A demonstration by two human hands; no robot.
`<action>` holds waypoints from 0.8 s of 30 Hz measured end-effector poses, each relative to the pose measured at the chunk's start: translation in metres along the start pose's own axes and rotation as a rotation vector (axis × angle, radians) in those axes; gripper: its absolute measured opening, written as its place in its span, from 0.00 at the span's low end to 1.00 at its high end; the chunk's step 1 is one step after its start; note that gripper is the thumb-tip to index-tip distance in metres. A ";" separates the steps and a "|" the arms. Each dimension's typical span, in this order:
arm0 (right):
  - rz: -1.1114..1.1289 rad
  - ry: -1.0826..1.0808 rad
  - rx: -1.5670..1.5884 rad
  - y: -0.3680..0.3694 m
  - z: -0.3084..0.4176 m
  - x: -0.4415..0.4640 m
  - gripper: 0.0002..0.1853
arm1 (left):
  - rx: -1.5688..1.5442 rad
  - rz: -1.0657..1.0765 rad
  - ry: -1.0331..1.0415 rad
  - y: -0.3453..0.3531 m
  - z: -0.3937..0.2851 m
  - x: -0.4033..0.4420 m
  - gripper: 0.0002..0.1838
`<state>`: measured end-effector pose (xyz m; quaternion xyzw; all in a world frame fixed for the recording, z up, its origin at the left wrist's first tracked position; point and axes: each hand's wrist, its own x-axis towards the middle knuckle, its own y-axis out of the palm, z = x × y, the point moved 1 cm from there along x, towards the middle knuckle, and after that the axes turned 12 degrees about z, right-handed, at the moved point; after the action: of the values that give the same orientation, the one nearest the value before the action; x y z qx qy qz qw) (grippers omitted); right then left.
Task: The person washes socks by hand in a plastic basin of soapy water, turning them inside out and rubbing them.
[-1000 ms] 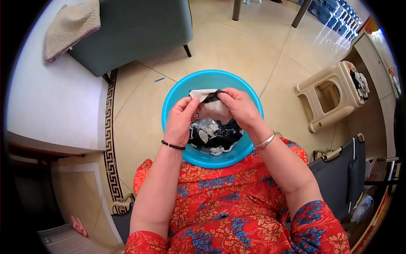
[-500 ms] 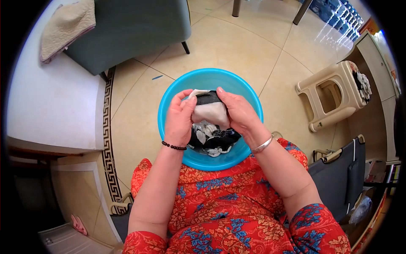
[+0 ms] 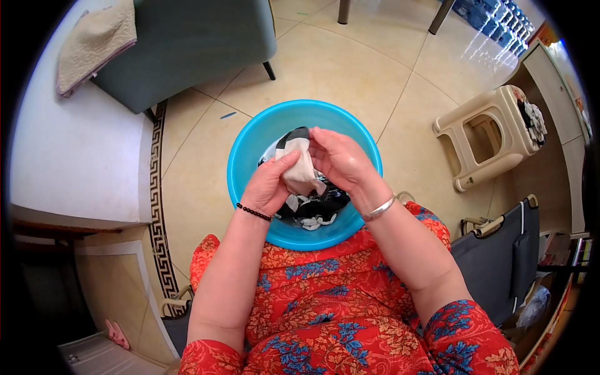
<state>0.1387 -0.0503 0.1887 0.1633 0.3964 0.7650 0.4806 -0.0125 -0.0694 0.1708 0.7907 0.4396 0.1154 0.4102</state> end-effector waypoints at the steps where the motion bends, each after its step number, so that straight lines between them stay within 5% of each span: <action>1: -0.079 -0.029 -0.139 0.000 0.003 -0.001 0.15 | -0.053 -0.012 0.036 -0.002 0.000 0.000 0.19; 3: -0.151 -0.055 -0.281 0.000 0.007 -0.003 0.15 | -0.107 -0.027 0.079 -0.003 -0.002 0.000 0.18; 5: -0.247 -0.190 -0.867 0.001 0.011 -0.007 0.11 | -0.105 -0.047 0.148 -0.002 -0.003 0.002 0.18; 12: -0.207 -0.506 -1.540 0.020 -0.001 -0.013 0.06 | 0.015 -0.110 0.204 0.001 -0.003 0.002 0.16; 16: -0.218 -0.494 -1.570 0.015 0.000 -0.009 0.07 | 0.068 -0.134 0.219 0.003 -0.002 0.002 0.16; 21: -0.276 -0.239 -1.008 0.006 0.008 -0.005 0.06 | 0.078 -0.077 0.213 0.012 -0.005 -0.002 0.16; 24: -0.293 -0.309 -1.114 0.012 0.010 -0.008 0.06 | 0.046 -0.112 0.228 0.011 -0.005 -0.001 0.16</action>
<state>0.1417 -0.0553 0.2056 -0.0604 -0.1207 0.7510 0.6463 -0.0098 -0.0704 0.1825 0.7559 0.5292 0.1714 0.3453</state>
